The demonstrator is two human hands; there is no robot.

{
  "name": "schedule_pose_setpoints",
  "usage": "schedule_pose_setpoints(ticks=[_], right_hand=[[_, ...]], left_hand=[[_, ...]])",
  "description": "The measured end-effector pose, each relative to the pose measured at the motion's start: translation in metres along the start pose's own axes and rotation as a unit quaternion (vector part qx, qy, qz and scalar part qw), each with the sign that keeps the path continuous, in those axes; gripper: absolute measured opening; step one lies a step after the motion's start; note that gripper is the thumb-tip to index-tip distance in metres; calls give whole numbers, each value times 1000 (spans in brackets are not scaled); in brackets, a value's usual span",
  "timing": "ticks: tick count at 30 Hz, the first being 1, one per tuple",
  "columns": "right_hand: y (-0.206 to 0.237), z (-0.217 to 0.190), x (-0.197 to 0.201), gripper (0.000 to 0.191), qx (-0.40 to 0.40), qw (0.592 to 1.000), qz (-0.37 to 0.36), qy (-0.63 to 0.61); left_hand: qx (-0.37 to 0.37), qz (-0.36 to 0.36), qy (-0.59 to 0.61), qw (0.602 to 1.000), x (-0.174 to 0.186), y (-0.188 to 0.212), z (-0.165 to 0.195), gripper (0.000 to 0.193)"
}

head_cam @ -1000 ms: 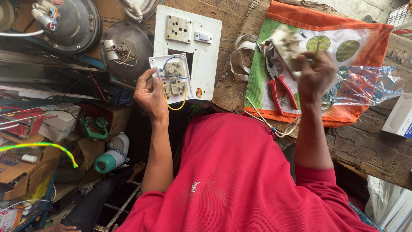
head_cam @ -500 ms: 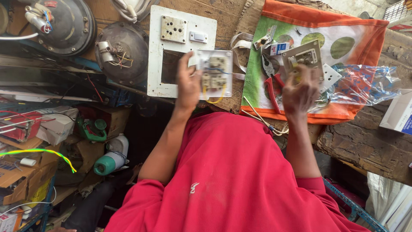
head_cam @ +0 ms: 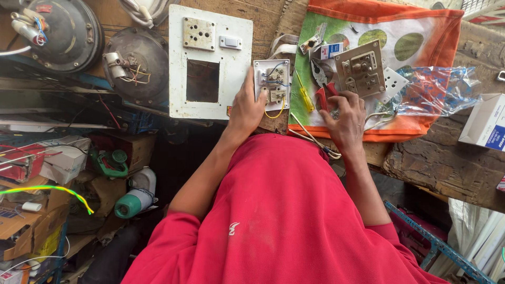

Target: The person sits at a workbench assembling and wiring electrical switch and socket boards. They strip and twist wire ends by hand, connect wires to terminals on switch board components, tighten terminals with a screwdriver, use pliers on the wiring, and fit the assembled boards into white faceplates, setting finished boards aside on the bench.

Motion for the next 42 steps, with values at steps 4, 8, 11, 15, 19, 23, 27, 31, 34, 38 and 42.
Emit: schedule_pose_setpoints(ticks=[4, 8, 11, 15, 19, 23, 27, 31, 34, 38, 42], right_hand=[[7, 6, -9, 44, 4, 998, -33, 62], [-5, 13, -27, 37, 9, 995, -35, 89], [-19, 20, -44, 35, -22, 991, -57, 122], [-22, 26, -53, 38, -37, 986, -86, 142], [-17, 32, -48, 44, -5, 980, -91, 175], [-21, 32, -42, 44, 29, 979, -61, 192], [-20, 27, -44, 41, 19, 983, -64, 171], [-12, 24, -46, 35, 22, 981, -55, 186], [-14, 29, -46, 26, 17, 989, -32, 142], [-8, 33, -37, 15, 99, 978, -60, 172], [6, 48, -36, 17, -205, 914, -109, -332]], left_hand=[[-29, -183, 120, 975, 45, 44, 64, 37], [-307, -542, 562, 544, 92, 80, 159, 36], [-328, -471, 398, 715, 111, 87, 187, 13], [-224, -293, 427, 826, 111, 101, 200, 23], [-166, -218, 472, 838, 91, 147, 219, 34], [-39, -313, 489, 814, 54, 158, 245, 54], [-49, -308, 505, 805, 48, 148, 253, 48], [-100, -265, 529, 800, 70, 164, 238, 42], [-159, -332, 472, 801, 45, 161, 217, 38], [-213, -387, 231, 867, -5, 146, 162, 35], [-145, -163, -46, 975, 21, 108, 52, 16]])
Point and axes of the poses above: each hand's wrist, its own y-axis away from the middle knuckle, its own x-axis out of the back of the hand, z = x × y, the point moved 5 cm from there along -y, towards the middle knuckle, and after that the axes turned 4 degrees about y, right-handed, at the moved point
